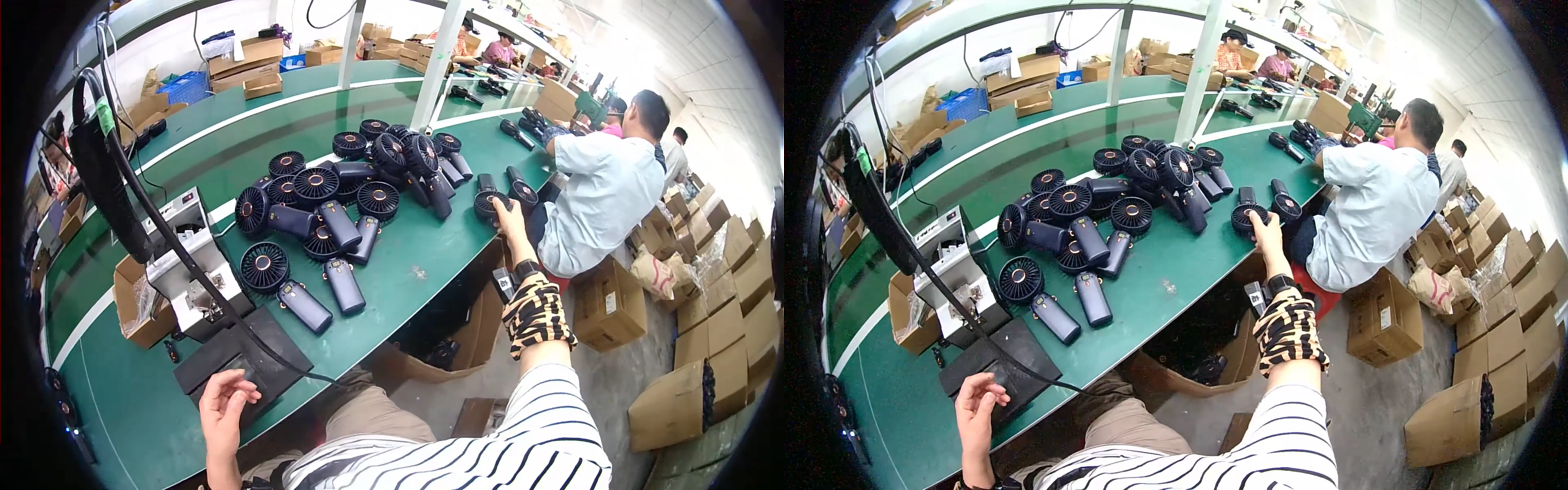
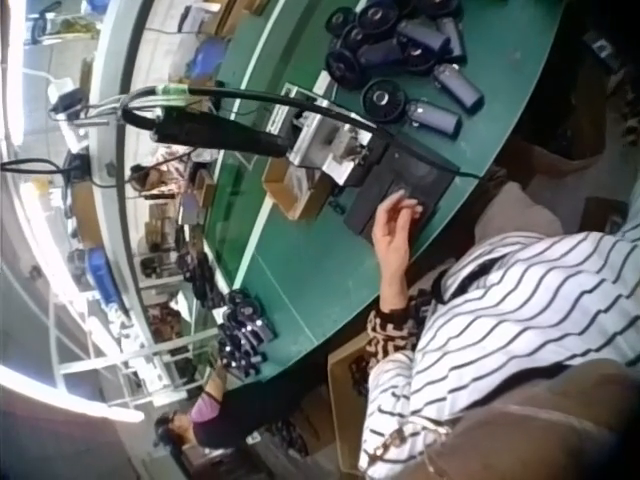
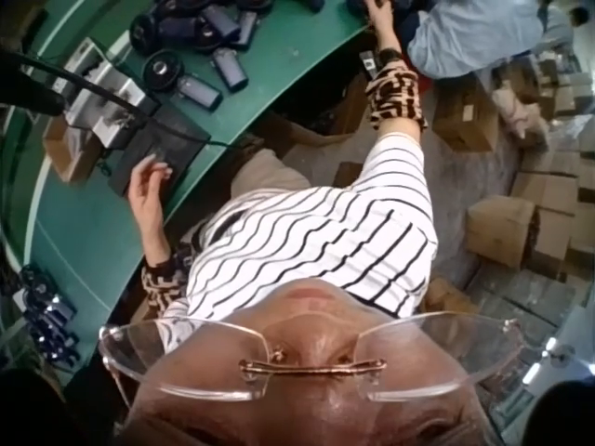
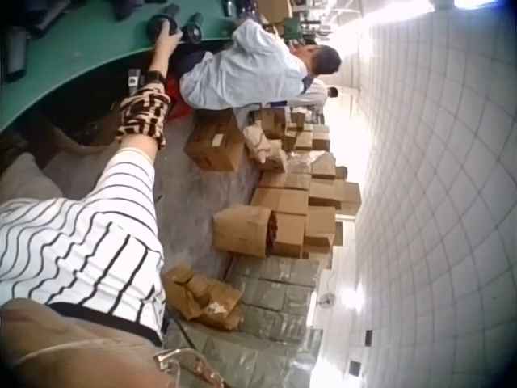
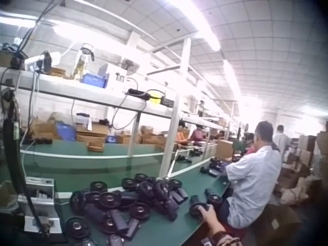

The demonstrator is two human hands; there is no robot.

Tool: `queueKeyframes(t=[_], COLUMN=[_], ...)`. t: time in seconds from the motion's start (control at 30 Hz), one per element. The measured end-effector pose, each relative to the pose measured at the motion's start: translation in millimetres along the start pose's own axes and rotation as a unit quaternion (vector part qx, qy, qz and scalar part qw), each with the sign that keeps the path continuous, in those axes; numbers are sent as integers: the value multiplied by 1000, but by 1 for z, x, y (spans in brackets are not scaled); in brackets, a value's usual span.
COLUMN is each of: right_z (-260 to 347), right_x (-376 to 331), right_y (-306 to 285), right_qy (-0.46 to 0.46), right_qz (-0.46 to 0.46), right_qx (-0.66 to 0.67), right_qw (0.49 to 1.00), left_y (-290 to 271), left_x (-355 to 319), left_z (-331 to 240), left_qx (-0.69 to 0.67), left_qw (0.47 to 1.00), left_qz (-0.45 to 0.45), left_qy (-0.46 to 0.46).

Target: Assembling the housing and components of portable hand fans using an electric screwdriver.

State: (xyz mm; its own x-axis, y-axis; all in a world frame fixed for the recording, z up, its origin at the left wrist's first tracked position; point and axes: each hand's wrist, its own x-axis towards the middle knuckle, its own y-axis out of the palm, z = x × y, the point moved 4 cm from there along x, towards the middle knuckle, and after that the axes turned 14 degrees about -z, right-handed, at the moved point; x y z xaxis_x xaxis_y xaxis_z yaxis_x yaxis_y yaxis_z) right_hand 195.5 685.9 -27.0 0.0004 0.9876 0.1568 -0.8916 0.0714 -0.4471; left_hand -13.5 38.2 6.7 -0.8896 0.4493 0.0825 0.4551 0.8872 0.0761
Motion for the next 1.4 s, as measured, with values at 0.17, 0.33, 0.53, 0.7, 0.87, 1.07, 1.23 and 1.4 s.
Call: queueKeyframes(t=[0.17,0.33,0.53,0.7,0.87,1.07,1.23,1.4], right_z=[12,39,36,44,37,60,138,195], right_x=[4,4,18,24,26,1,-104,-234], right_y=[-11,12,16,19,21,30,44,87], right_qy=[-187,-285,-224,-210,-203,-316,-332,-470], right_qz=[-132,-11,12,20,9,-122,63,231], right_qx=[-215,-276,-265,-301,-320,-305,175,108], right_qw=[949,918,938,930,925,890,925,845], left_y=[-2,-1,-1,-2,-3,-7,6,3], left_x=[1,3,3,4,5,1,6,3], left_z=[-2,-4,0,-2,1,-2,-3,-7], left_qx=[4,15,14,9,-5,-1,-8,-5], left_qw=[1000,1000,1000,1000,1000,1000,999,999], left_qz=[-3,-10,-23,-25,-26,-9,28,32], left_qy=[1,-3,-13,-10,-10,-6,-33,-19])
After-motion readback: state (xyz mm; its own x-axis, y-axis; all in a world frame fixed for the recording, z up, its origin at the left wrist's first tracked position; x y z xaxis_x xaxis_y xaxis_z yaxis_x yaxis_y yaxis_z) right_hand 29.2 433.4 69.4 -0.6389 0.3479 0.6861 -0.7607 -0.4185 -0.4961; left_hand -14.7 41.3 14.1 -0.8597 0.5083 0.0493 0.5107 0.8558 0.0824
